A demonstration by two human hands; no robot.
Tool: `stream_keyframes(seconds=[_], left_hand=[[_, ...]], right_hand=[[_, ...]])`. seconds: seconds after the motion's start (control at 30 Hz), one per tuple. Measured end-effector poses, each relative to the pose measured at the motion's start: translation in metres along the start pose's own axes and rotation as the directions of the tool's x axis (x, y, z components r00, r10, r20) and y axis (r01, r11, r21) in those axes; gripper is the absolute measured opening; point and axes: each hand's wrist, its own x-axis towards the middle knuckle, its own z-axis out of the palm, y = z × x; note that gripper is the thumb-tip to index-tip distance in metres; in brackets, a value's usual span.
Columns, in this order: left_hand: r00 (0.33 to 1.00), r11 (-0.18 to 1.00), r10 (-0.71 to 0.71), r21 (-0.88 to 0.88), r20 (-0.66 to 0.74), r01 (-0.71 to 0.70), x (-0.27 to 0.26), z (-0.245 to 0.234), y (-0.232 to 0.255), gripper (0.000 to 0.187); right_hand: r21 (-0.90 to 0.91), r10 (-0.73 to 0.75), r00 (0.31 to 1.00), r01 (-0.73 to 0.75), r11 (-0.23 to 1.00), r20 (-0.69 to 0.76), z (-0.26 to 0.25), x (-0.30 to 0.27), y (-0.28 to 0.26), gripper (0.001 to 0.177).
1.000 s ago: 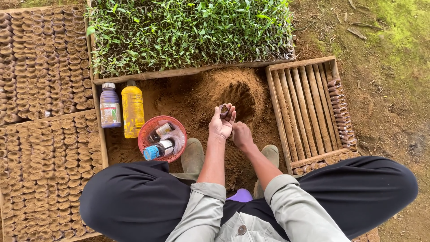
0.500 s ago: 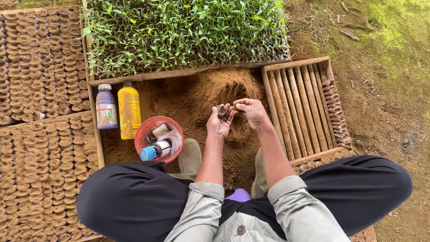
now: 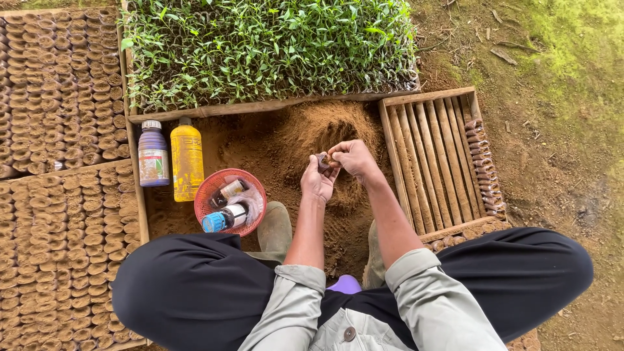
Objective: Preparing individual seedling pots by mixing soil with additives and filling the containers.
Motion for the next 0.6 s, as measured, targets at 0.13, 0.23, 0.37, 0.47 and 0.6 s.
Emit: stream_keyframes(seconds=[0.13, 0.23, 0.37, 0.47, 0.6], left_hand=[[1.000, 1.000, -0.001, -0.002, 0.003, 0.001, 0.002, 0.002, -0.002, 0.036], [1.000, 1.000, 0.002, -0.011, 0.004, -0.002, 0.000, 0.001, -0.002, 0.033], [1.000, 1.000, 0.003, -0.018, -0.002, -0.003, -0.002, 0.001, -0.001, 0.033], [1.000, 1.000, -0.002, -0.023, -0.006, 0.002, -0.001, 0.001, -0.001, 0.034], [1.000, 0.999, -0.014, -0.041, -0.024, 0.013, 0.004, -0.001, -0.005, 0.032]], right_hand=[[-0.043, -0.014, 1.000, 0.013, 0.999, -0.009, 0.002, -0.007, -0.013, 0.024], [-0.085, -0.025, 1.000, 0.025, 0.996, 0.002, 0.004, -0.007, -0.016, 0.026], [-0.268, -0.039, 0.997, 0.020, 0.963, -0.063, 0.011, -0.011, -0.022, 0.030], [-0.432, -0.059, 0.996, 0.021, 0.902, -0.074, 0.010, 0.000, -0.011, 0.030], [-0.569, -0.072, 0.996, 0.031, 0.822, -0.049, 0.012, -0.004, -0.016, 0.032]])
